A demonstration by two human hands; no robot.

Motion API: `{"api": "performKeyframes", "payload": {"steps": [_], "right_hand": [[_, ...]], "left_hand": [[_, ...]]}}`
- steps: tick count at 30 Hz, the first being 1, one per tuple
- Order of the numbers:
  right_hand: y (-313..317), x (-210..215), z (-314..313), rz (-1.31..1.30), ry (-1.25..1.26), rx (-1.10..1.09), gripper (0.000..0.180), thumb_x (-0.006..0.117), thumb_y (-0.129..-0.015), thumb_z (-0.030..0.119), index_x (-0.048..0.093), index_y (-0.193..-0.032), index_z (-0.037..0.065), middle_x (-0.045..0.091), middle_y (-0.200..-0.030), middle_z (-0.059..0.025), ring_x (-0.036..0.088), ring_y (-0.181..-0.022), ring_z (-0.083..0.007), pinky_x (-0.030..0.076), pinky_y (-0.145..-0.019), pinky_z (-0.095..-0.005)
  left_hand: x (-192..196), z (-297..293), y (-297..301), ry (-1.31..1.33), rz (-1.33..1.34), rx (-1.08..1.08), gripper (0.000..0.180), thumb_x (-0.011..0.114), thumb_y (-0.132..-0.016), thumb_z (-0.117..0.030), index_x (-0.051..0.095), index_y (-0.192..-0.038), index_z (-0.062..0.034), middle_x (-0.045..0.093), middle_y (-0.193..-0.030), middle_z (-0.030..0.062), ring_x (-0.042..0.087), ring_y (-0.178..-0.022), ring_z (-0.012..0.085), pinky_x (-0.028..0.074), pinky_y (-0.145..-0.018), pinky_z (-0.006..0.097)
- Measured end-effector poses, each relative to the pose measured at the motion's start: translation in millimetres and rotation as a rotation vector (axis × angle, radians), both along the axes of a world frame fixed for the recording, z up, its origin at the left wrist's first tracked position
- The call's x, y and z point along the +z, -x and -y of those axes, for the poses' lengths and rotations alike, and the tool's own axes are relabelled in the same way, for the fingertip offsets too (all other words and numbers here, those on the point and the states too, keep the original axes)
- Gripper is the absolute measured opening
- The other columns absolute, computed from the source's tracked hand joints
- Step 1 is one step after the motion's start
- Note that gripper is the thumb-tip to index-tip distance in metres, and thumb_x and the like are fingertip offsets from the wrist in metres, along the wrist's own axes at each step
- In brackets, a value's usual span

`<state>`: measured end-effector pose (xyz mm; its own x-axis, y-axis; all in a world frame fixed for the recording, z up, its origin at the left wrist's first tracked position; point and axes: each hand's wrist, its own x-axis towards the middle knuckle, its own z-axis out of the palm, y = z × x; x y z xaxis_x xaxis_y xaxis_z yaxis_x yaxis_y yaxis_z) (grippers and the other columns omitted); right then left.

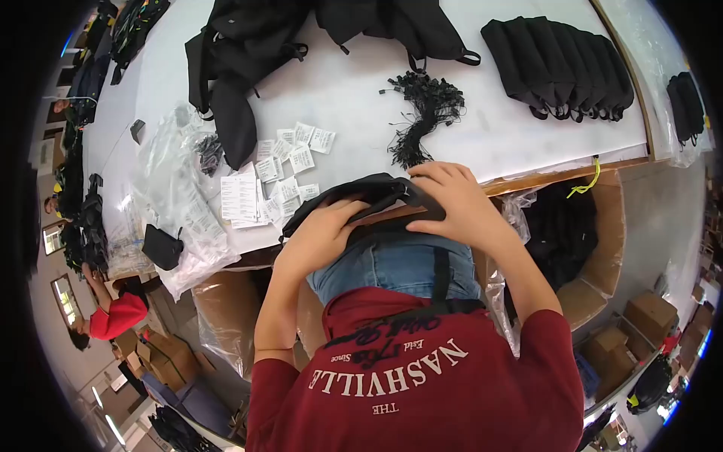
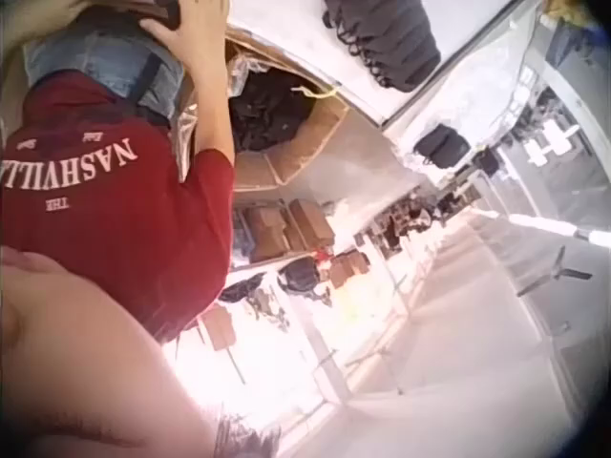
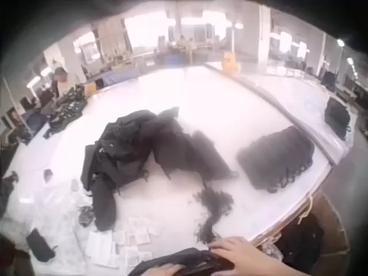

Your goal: Placing silica gel packets and product tags into black zippered pouches.

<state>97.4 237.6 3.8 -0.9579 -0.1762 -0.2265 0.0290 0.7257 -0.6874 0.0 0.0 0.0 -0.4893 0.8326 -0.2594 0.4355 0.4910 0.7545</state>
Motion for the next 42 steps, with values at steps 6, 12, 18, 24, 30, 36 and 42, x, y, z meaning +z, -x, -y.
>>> {"api": "performKeyframes", "payload": {"steps": [6,12,18,24,30,36,42], "right_hand": [[-16,-17,7,-0.276,-0.076,-0.419,0.051,0.06,-0.075,-0.007,0.057,-0.12,0.018,0.044,-0.133,-0.0112,0.061,-0.096,-0.0271,0.051,-0.072,-0.0322],[-26,-3,-23,-0.022,0.221,-0.667,0.053,0.063,-0.078,-0.001,0.056,-0.127,0.02,0.053,-0.079,-0.0024,0.047,-0.062,-0.0091,0.04,-0.058,-0.0213],[-25,13,-37,-0.085,0.746,-0.797,0.038,0.057,-0.084,-0.001,0.059,-0.121,0.007,0.047,-0.071,0.0054,0.043,-0.066,-0.0022,0.038,-0.062,-0.0157],[-16,17,18,-0.17,0.182,-0.419,0.041,0.065,-0.081,0.008,0.06,-0.121,0.013,0.052,-0.068,0.0007,0.043,-0.058,-0.0062,0.039,-0.054,-0.0198],[-46,-18,58,0.127,0.494,-0.197,0.045,0.068,-0.081,0.023,0.048,-0.119,0.011,0.064,-0.082,-0.0168,0.062,-0.077,-0.0373,0.047,-0.066,-0.0392],[-27,-7,4,-0.059,0.501,-0.654,0.018,0.072,-0.078,0.016,0.065,-0.084,0.0,0.062,-0.067,-0.0079,0.059,-0.064,-0.0139,0.044,-0.059,-0.0268],[14,-20,4,-0.065,1.762,-0.891,0.012,0.059,-0.09,0.021,0.063,-0.094,0.011,0.067,-0.083,-0.0038,0.061,-0.068,-0.0094,0.047,-0.06,-0.0255]], "left_hand": [[-2,1,-8,0.021,-0.083,0.018,0.031,0.051,-0.082,-0.005,0.054,-0.113,-0.0016,0.059,-0.105,0.0207,0.057,-0.094,0.0389,0.044,-0.084,0.044],[29,11,-15,0.173,-0.15,0.15,0.03,0.054,-0.083,-0.007,0.057,-0.113,-0.0053,0.062,-0.097,0.0187,0.06,-0.087,0.037,0.047,-0.075,0.044],[52,24,-13,0.058,-0.071,0.335,0.019,0.059,-0.089,-0.019,0.061,-0.102,-0.0062,0.058,-0.063,0.0172,0.058,-0.058,0.0353,0.043,-0.052,0.039],[45,41,-20,0.08,-0.027,0.486,0.022,0.06,-0.089,-0.022,0.061,-0.098,-0.0018,0.055,-0.06,0.0185,0.051,-0.046,0.0291,0.037,-0.046,0.032],[20,55,-38,0.093,0.041,0.525,0.025,0.06,-0.089,-0.024,0.06,-0.098,0.0001,0.052,-0.057,0.0161,0.044,-0.043,0.0213,0.035,-0.046,0.03],[2,64,-54,0.116,0.158,0.591,0.026,0.06,-0.089,-0.026,0.061,-0.095,-0.0007,0.05,-0.058,0.0173,0.045,-0.046,0.0237,0.036,-0.048,0.031],[8,49,-61,0.086,0.145,0.409,0.017,0.061,-0.086,-0.021,0.063,-0.093,-0.0056,0.054,-0.062,0.019,0.054,-0.053,0.0347,0.04,-0.049,0.034]]}}
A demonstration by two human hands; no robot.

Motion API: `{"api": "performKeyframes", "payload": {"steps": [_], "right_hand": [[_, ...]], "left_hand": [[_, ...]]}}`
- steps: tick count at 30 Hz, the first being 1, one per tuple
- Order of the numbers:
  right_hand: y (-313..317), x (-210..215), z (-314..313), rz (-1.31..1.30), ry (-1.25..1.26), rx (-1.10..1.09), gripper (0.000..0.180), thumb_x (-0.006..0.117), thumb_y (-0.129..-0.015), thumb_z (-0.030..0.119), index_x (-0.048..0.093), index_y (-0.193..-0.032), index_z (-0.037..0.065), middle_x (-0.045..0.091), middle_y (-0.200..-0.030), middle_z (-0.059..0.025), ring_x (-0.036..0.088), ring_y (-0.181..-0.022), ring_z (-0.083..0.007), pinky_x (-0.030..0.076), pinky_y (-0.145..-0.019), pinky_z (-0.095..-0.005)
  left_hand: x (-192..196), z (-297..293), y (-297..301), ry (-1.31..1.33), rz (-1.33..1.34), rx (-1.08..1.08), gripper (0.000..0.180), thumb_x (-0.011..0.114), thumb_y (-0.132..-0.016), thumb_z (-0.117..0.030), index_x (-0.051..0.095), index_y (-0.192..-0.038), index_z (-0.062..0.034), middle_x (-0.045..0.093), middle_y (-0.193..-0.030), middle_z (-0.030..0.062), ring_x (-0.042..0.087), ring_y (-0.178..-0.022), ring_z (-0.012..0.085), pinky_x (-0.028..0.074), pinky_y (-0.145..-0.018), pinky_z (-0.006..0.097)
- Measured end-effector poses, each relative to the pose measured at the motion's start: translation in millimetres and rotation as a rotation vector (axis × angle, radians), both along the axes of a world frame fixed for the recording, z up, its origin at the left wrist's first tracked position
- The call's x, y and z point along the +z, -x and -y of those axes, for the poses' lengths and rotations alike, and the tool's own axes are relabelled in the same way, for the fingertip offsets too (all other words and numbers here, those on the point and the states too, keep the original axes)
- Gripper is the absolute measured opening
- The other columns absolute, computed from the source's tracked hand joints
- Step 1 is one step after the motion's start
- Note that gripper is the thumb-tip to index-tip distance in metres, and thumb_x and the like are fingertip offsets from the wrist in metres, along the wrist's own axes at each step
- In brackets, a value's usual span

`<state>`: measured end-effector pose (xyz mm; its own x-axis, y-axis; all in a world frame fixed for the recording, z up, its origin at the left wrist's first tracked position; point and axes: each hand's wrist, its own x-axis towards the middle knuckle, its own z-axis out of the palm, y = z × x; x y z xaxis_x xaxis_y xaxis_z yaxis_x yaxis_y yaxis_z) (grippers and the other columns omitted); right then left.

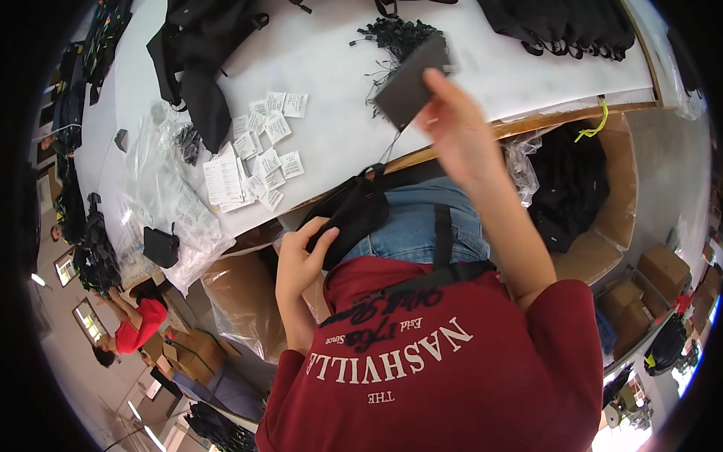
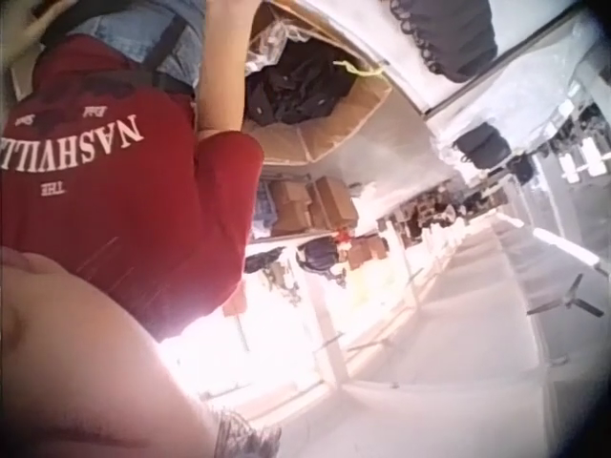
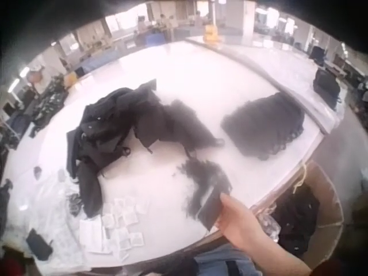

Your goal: Placing silica gel packets and product tags into black zippered pouches.

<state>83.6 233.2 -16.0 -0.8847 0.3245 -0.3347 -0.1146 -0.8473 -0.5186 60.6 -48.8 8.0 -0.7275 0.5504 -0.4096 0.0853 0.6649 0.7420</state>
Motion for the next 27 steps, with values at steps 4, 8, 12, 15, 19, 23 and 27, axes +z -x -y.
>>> {"api": "performKeyframes", "payload": {"steps": [4,8,12,15,19,23,27], "right_hand": [[27,-11,47,0.309,0.176,0.211,0.023,0.056,-0.091,0.033,0.056,-0.084,0.011,0.042,-0.06,0.0016,0.039,-0.052,-0.0096,0.033,-0.049,-0.0239],[25,-11,46,0.189,0.123,0.27,0.027,0.056,-0.091,0.032,0.054,-0.078,0.009,0.041,-0.056,0.001,0.037,-0.049,-0.0097,0.029,-0.046,-0.0237],[40,16,45,0.407,0.183,0.113,0.029,0.054,-0.092,0.029,0.051,-0.074,0.008,0.037,-0.053,0.0026,0.034,-0.048,-0.0091,0.027,-0.045,-0.0233],[38,14,35,0.302,0.26,0.098,0.031,0.051,-0.094,0.026,0.046,-0.069,0.008,0.032,-0.051,0.0037,0.032,-0.046,-0.0079,0.026,-0.045,-0.0223],[37,6,28,0.134,0.268,0.098,0.034,0.049,-0.095,0.024,0.039,-0.066,0.01,0.031,-0.053,0.0045,0.029,-0.045,-0.006,0.025,-0.043,-0.0206],[49,19,32,0.339,-0.183,-0.13,0.028,0.055,-0.093,0.024,0.047,-0.07,0.009,0.043,-0.055,0.0058,0.033,-0.045,-0.0025,0.025,-0.042,-0.0207],[42,7,16,0.179,-0.848,-0.226,0.027,0.064,-0.089,0.024,0.05,-0.072,0.007,0.047,-0.054,0.0058,0.031,-0.048,0.0014,0.022,-0.042,-0.0214]], "left_hand": [[24,-7,-8,0.037,-0.064,-0.045,0.014,0.061,-0.086,-0.019,0.063,-0.093,-0.0065,0.057,-0.063,0.0173,0.059,-0.057,0.0336,0.042,-0.049,0.036],[29,-7,-17,0.059,-0.153,-0.071,0.012,0.061,-0.087,-0.018,0.063,-0.092,-0.0075,0.059,-0.063,0.0153,0.059,-0.056,0.0331,0.043,-0.049,0.037],[30,-8,-13,0.086,-0.147,-0.066,0.012,0.061,-0.087,-0.019,0.062,-0.092,-0.0073,0.058,-0.062,0.0151,0.059,-0.056,0.0331,0.043,-0.049,0.037],[28,-10,-11,0.091,-0.15,-0.091,0.013,0.061,-0.087,-0.019,0.062,-0.091,-0.0071,0.057,-0.061,0.015,0.058,-0.055,0.033,0.042,-0.049,0.037],[26,-10,-9,0.082,-0.159,-0.124,0.013,0.061,-0.087,-0.019,0.061,-0.091,-0.0069,0.056,-0.06,0.0149,0.058,-0.055,0.0328,0.042,-0.048,0.037],[28,-8,-8,0.097,-0.17,-0.125,0.014,0.062,-0.087,-0.019,0.061,-0.093,-0.0069,0.057,-0.061,0.0149,0.058,-0.055,0.0329,0.042,-0.049,0.037],[38,-5,2,0.017,-0.196,-0.123,0.015,0.063,-0.086,-0.019,0.062,-0.094,-0.0068,0.058,-0.064,0.0154,0.058,-0.057,0.0327,0.043,-0.05,0.036]]}}
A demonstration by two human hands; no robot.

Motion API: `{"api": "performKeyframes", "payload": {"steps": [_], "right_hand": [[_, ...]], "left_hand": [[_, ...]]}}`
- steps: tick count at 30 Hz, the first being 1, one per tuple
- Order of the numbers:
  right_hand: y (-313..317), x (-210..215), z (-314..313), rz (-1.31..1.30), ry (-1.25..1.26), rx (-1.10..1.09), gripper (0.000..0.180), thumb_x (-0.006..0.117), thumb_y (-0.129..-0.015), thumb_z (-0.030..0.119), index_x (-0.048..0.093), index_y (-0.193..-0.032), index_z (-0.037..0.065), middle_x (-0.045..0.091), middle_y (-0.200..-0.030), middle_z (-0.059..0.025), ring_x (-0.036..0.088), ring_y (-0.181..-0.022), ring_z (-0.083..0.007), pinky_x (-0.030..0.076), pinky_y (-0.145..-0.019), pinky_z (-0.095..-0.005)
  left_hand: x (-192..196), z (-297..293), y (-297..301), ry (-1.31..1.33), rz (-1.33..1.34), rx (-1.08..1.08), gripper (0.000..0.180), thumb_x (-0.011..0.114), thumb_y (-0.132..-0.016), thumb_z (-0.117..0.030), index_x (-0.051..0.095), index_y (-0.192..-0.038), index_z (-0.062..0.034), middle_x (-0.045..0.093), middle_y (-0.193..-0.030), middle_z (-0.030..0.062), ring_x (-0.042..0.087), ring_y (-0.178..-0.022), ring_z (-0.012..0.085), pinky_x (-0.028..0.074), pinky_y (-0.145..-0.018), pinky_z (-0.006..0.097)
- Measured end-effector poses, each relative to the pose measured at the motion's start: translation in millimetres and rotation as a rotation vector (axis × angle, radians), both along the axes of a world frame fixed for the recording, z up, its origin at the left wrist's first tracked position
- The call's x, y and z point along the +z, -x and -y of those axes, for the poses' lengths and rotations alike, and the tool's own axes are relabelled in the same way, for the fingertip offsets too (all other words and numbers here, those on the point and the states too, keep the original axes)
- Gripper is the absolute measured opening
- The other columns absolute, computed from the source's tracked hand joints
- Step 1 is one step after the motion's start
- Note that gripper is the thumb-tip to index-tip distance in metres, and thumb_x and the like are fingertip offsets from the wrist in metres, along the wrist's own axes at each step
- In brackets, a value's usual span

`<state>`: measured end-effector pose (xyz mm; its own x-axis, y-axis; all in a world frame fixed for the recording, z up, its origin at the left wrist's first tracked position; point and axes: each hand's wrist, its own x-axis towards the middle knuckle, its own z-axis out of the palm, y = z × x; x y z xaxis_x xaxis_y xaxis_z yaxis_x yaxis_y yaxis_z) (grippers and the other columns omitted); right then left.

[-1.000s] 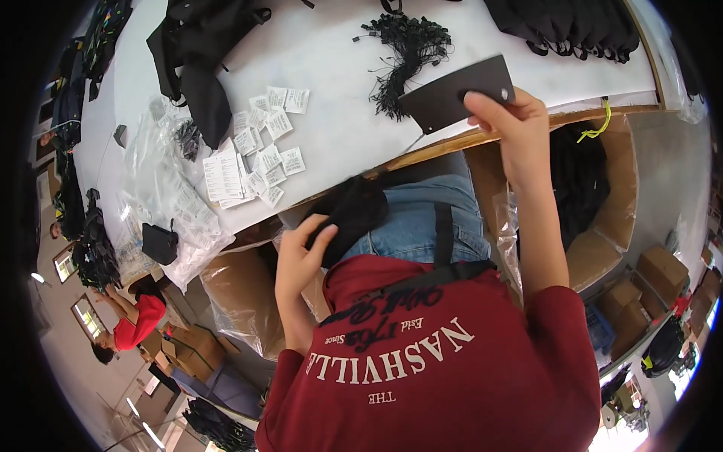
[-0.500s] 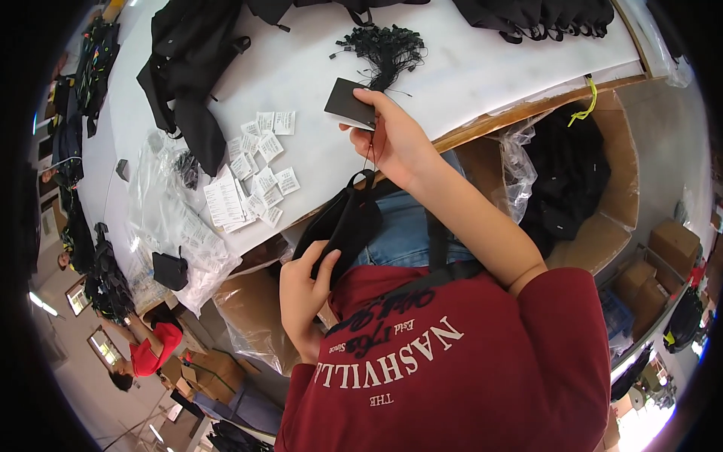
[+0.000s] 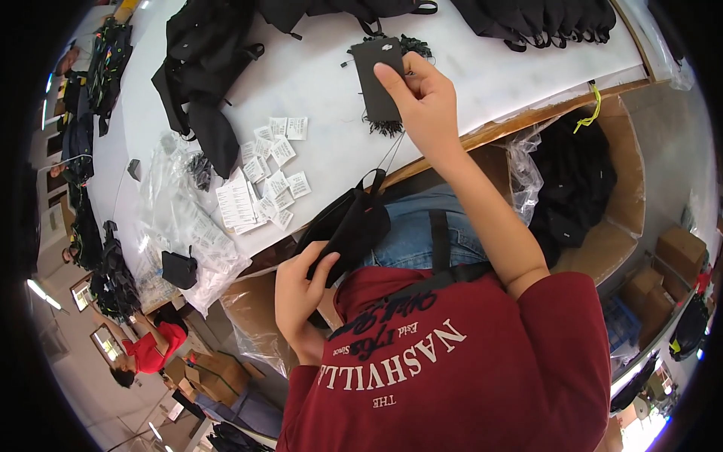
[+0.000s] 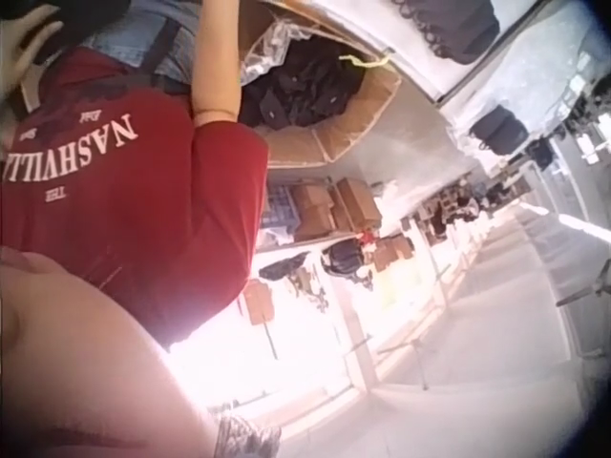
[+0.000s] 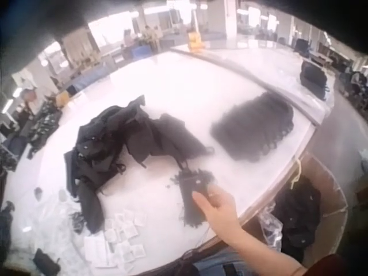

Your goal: Placing silica gel packets and product tags into black zippered pouches.

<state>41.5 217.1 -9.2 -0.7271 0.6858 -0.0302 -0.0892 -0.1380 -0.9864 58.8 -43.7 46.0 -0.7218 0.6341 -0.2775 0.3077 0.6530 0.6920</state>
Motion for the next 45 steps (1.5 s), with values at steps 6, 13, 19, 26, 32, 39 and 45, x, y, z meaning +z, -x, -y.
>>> {"api": "performKeyframes", "payload": {"steps": [6,13,19,26,32,39,45], "right_hand": [[-10,4,-23,0.091,-0.248,0.215,0.032,0.069,-0.085,0.02,0.046,-0.067,0.006,0.031,-0.05,0.0087,0.023,-0.049,-0.0008,0.018,-0.045,-0.0217],[-25,52,15,0.256,-0.311,0.626,0.024,0.075,-0.076,0.021,0.065,-0.064,0.002,0.036,-0.047,0.0045,0.026,-0.048,-0.0051,0.021,-0.045,-0.0247],[-34,42,33,0.428,-1.004,1.042,0.03,0.066,-0.078,0.043,0.074,-0.076,0.014,0.062,-0.058,-0.0093,0.059,-0.055,-0.0291,0.045,-0.053,-0.0365],[-37,39,27,0.376,-0.886,1.28,0.031,0.072,-0.074,0.043,0.07,-0.076,0.012,0.057,-0.054,-0.0083,0.055,-0.051,-0.0275,0.041,-0.049,-0.0339],[-38,36,28,0.277,-0.984,1.259,0.032,0.074,-0.071,0.04,0.065,-0.065,0.01,0.048,-0.047,-0.007,0.05,-0.047,-0.026,0.037,-0.047,-0.0341],[-35,31,29,0.129,-1.215,1.188,0.036,0.07,-0.074,0.039,0.055,-0.059,0.01,0.044,-0.045,-0.0055,0.05,-0.046,-0.0255,0.037,-0.047,-0.0358],[-40,30,32,0.1,-1.294,1.184,0.035,0.069,-0.075,0.036,0.051,-0.059,0.011,0.046,-0.047,-0.0043,0.051,-0.048,-0.0247,0.039,-0.048,-0.0348]], "left_hand": [[4,-2,16,0.051,-0.053,0.06,0.013,0.064,-0.084,-0.015,0.061,-0.091,-0.0043,0.063,-0.072,0.0121,0.06,-0.064,0.0304,0.044,-0.056,0.036],[-7,-12,20,-0.103,-0.262,-0.182,0.019,0.07,-0.074,-0.011,0.063,-0.091,-0.0052,0.05,-0.128,0.0158,0.054,-0.102,0.0343,0.044,-0.084,0.039],[-4,-19,21,-0.213,-0.354,-0.195,0.019,0.07,-0.072,-0.007,0.063,-0.089,-0.0049,0.05,-0.129,0.0143,0.053,-0.109,0.033,0.042,-0.091,0.04],[-25,-3,29,-0.265,-0.136,-0.164,0.014,0.066,-0.078,-0.007,0.062,-0.091,-0.0042,0.064,-0.09,0.0075,0.059,-0.086,0.0254,0.044,-0.083,0.034],[-77,34,61,-0.095,-0.44,0.56,0.024,0.067,-0.082,-0.016,0.061,-0.102,-0.0051,0.057,-0.114,0.0127,0.049,-0.109,0.03,0.038,-0.092,0.037],[-95,27,83,0.032,-0.661,0.275,0.029,0.07,-0.078,-0.022,0.064,-0.103,-0.0102,0.057,-0.116,0.005,0.045,-0.114,0.0285,0.027,-0.1,0.043],[-86,22,98,-0.13,-0.726,0.436,0.008,0.065,-0.082,-0.012,0.068,-0.089,-0.0104,0.066,-0.085,-0.0003,0.056,-0.094,0.0213,0.03,-0.093,0.038]]}}
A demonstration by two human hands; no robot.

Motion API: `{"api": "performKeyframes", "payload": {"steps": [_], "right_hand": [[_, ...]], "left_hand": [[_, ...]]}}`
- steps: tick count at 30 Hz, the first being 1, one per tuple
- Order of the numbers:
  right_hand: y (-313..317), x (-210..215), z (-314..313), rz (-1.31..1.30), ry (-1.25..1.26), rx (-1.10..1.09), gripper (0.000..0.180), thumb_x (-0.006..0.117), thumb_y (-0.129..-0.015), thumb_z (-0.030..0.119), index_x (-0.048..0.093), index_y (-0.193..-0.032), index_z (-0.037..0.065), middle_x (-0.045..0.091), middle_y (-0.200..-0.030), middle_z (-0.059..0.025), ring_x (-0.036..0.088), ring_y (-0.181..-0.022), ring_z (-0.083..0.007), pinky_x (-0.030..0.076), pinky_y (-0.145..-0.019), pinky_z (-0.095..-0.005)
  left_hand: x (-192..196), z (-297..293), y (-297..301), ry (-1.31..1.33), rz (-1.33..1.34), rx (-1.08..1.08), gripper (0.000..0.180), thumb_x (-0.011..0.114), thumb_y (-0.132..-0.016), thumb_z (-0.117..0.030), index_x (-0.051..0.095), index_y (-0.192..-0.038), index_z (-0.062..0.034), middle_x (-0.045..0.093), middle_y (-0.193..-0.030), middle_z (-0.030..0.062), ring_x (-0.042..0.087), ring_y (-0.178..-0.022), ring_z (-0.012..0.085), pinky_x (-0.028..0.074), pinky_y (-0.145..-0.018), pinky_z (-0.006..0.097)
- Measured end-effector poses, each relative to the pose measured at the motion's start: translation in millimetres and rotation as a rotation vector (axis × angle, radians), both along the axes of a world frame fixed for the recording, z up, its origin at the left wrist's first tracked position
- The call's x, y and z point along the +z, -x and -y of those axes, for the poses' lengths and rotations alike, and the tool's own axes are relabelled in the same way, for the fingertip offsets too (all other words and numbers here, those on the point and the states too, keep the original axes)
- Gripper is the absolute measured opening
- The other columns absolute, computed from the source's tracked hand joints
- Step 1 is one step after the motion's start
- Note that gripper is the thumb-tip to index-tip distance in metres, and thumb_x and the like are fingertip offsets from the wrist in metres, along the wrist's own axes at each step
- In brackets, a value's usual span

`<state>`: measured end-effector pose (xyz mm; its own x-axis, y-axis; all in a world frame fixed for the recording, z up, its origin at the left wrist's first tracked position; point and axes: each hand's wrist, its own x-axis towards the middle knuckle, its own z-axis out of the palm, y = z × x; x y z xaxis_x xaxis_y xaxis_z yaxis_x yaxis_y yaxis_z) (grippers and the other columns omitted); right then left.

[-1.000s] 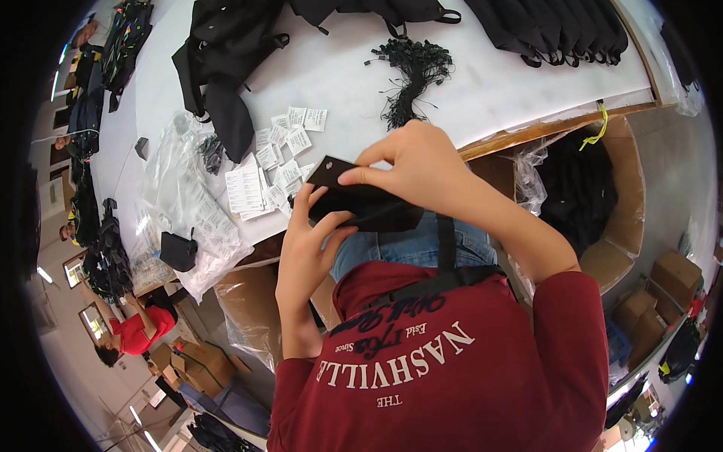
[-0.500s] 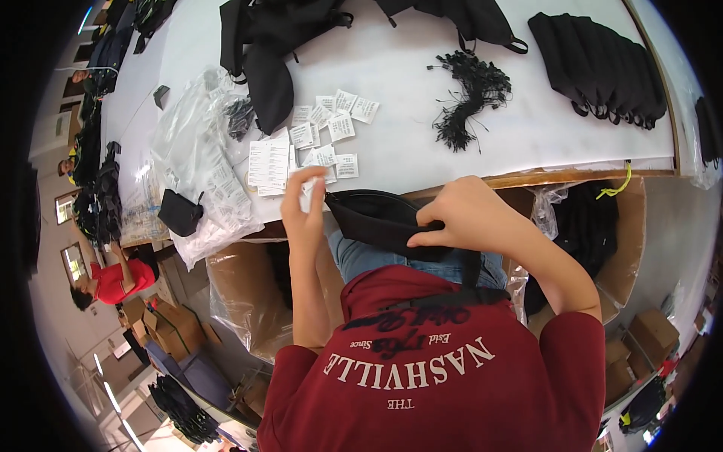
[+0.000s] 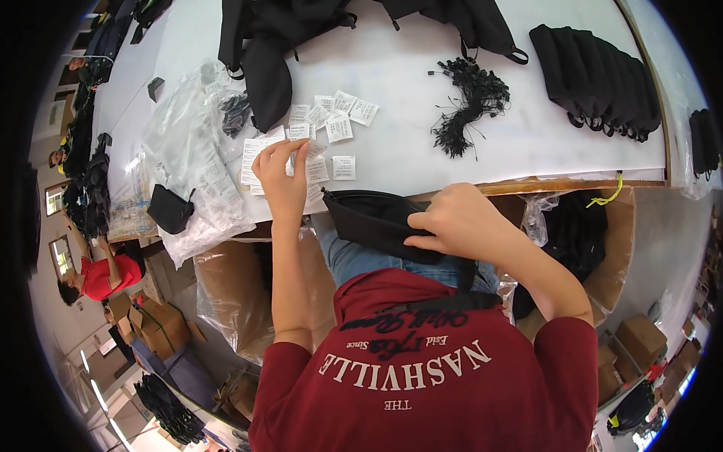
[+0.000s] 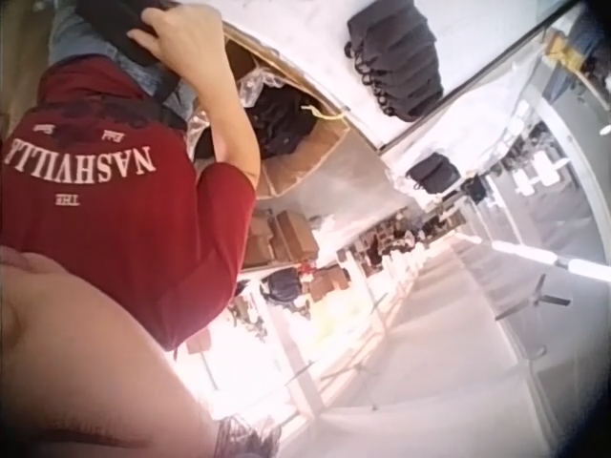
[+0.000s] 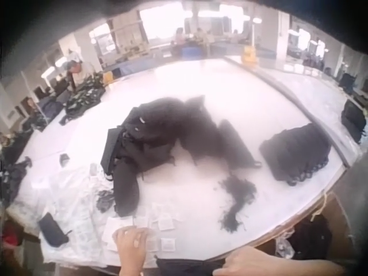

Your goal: Placing silica gel packets and product tags into black zippered pouches.

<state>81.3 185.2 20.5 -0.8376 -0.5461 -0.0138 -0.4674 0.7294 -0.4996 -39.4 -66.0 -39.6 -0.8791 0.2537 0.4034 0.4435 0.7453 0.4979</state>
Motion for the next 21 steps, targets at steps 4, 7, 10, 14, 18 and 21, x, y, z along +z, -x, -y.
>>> {"api": "performKeyframes", "payload": {"steps": [4,7,10,14,18,21], "right_hand": [[7,8,1,-0.11,-0.005,0.032,0.035,0.071,-0.074,0.033,0.048,-0.057,0.012,0.046,-0.047,-0.0009,0.051,-0.051,-0.0202,0.039,-0.05,-0.0325],[14,10,2,-0.155,0.006,0.043,0.033,0.071,-0.074,0.031,0.049,-0.057,0.012,0.046,-0.048,0.0,0.051,-0.051,-0.0189,0.039,-0.05,-0.0316],[18,14,2,-0.231,0.005,-0.001,0.03,0.073,-0.072,0.029,0.053,-0.058,0.013,0.044,-0.048,0.0011,0.049,-0.05,-0.0168,0.037,-0.049,-0.0301],[23,24,2,-0.354,0.049,-0.09,0.023,0.077,-0.067,0.027,0.06,-0.061,0.013,0.042,-0.048,0.0028,0.045,-0.048,-0.0151,0.034,-0.046,-0.0285],[28,26,19,-0.494,0.276,-0.245,0.021,0.082,-0.06,0.024,0.066,-0.066,0.012,0.042,-0.048,0.0036,0.041,-0.044,-0.0141,0.03,-0.042,-0.0282],[27,23,30,-0.482,0.322,-0.249,0.017,0.08,-0.065,0.022,0.069,-0.07,0.01,0.042,-0.048,0.0023,0.04,-0.044,-0.0141,0.028,-0.042,-0.0288]], "left_hand": [[46,-18,-27,-0.28,0.232,-0.232,0.008,0.068,-0.079,-0.015,0.069,-0.085,-0.0095,0.065,-0.093,0.0009,0.054,-0.102,0.0227,0.03,-0.096,0.038],[73,-30,-39,0.08,0.146,-0.448,0.007,0.069,-0.079,-0.016,0.07,-0.082,-0.0096,0.062,-0.106,0.0041,0.046,-0.116,0.0267,0.031,-0.098,0.036],[67,-18,-37,0.127,0.082,-0.309,0.024,0.071,-0.078,-0.022,0.066,-0.097,-0.008,0.052,-0.124,0.0093,0.037,-0.126,0.0287,0.031,-0.102,0.035],[42,-10,-44,-0.579,0.195,0.002,0.058,0.077,-0.073,-0.032,0.054,-0.12,-0.0056,0.042,-0.135,0.0122,0.037,-0.127,0.0275,0.029,-0.105,0.037],[10,-12,-77,-1.572,0.959,-0.207,0.078,0.08,-0.07,-0.035,0.041,-0.131,-0.0051,0.045,-0.132,0.0099,0.046,-0.121,0.0253,0.038,-0.102,0.038],[5,-34,-84,-1.698,1.069,-0.184,0.06,0.07,-0.08,-0.034,0.046,-0.127,-0.0059,0.054,-0.123,0.0085,0.054,-0.112,0.0237,0.043,-0.098,0.038]]}}
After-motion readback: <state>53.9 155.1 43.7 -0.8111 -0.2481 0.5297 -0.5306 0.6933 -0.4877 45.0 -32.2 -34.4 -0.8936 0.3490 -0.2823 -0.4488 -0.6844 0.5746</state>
